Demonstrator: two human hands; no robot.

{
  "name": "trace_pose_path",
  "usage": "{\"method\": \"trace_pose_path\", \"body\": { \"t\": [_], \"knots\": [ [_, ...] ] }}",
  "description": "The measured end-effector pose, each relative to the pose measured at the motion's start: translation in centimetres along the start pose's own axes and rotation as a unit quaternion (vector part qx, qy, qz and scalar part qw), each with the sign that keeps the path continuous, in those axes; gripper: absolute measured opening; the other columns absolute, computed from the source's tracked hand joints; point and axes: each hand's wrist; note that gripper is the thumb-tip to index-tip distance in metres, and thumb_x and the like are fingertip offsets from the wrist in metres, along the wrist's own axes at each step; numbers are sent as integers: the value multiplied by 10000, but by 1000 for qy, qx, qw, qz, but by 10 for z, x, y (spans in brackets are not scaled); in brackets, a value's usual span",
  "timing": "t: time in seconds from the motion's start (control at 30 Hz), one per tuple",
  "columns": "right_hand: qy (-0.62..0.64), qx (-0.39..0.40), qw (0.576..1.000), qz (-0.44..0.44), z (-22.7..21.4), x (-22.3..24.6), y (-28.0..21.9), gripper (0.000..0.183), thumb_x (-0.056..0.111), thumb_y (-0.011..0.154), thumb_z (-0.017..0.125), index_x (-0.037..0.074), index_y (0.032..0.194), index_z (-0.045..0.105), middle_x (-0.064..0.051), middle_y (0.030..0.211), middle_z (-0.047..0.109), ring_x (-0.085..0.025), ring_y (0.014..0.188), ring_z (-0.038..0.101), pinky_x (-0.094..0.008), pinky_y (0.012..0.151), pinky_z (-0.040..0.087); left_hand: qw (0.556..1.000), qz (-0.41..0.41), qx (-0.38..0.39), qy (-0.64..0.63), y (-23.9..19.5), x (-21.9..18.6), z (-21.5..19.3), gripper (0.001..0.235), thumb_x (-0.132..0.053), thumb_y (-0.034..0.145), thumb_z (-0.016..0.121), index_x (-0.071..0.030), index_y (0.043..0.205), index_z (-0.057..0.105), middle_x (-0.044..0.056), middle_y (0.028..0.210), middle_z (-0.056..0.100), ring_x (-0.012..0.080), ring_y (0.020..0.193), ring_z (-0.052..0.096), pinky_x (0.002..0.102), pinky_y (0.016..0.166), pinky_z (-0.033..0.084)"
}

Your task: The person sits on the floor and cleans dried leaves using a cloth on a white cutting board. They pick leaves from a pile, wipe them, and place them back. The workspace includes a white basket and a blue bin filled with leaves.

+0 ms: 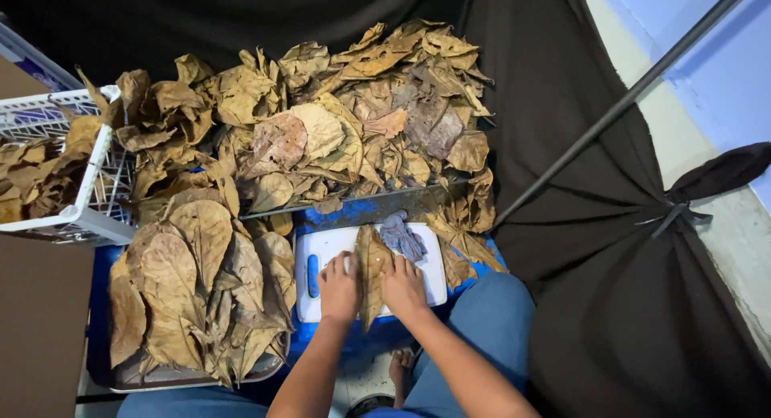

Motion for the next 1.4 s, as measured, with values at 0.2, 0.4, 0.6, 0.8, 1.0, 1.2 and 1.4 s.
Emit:
{"method": "trace_pose_path", "body": {
  "t": [0.2,0.4,0.6,0.8,1.0,1.2,1.4],
  "knots": [
    [21,-29,999,-7,20,-15,3,508,385,872,665,79,1276,640,-68,946,555,-277,899,617,-432,711,530,994,-91,-15,-55,11,6,-13,419,-500,934,539,-207,1213,647,-1,1252,544,227,1199,544,463,931,504],
    [95,16,995,27,4,-23,16,428,322,897,674,133,1279,636,-114,926,637,-348,736,729,-457,635,610,994,-85,-39,-55,15,17,-9,372,-431,874,686,-198,1162,652,-5,1229,512,267,1147,544,468,882,514],
    [44,-3,999,27,16,-34,24,169,285,924,647,169,1036,594,21,964,605,-217,719,746,-276,563,605,980,159,110,42,20,13,-26,281,-177,997,532,-258,1264,565,-42,1351,450,218,1343,411,417,1075,372],
    [89,120,985,91,-17,-30,25,400,265,982,534,303,1376,598,-49,1202,616,-359,804,759,-473,732,652,981,134,138,-16,26,15,-42,510,-125,988,457,-129,1496,418,54,1289,494,240,1192,521,389,1017,429],
    [97,167,976,96,-23,-27,39,540,365,971,523,228,1493,496,-108,1219,623,-429,806,751,-545,748,638,966,93,240,13,46,5,-80,506,-467,1096,289,-355,1590,292,46,1434,339,257,1253,407,416,1035,393],
    [112,212,965,111,-10,-42,44,529,456,926,536,256,1413,584,-16,1254,671,-370,920,757,-497,803,616,942,73,322,65,81,-8,-105,668,-691,985,404,-482,1595,232,-26,1451,328,212,1308,448,464,1062,423],
    [28,73,996,52,-48,-53,58,702,148,832,714,213,1502,515,-129,1576,372,-374,1408,370,-534,1117,351,917,68,384,88,100,-15,-86,750,-489,839,658,-524,1538,388,5,1564,296,299,1383,495,621,1053,439]
  ]
}}
Point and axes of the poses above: each hand's wrist, its own y-axis towards the middle knuckle, its own z-axis out of the palm, x = y × z
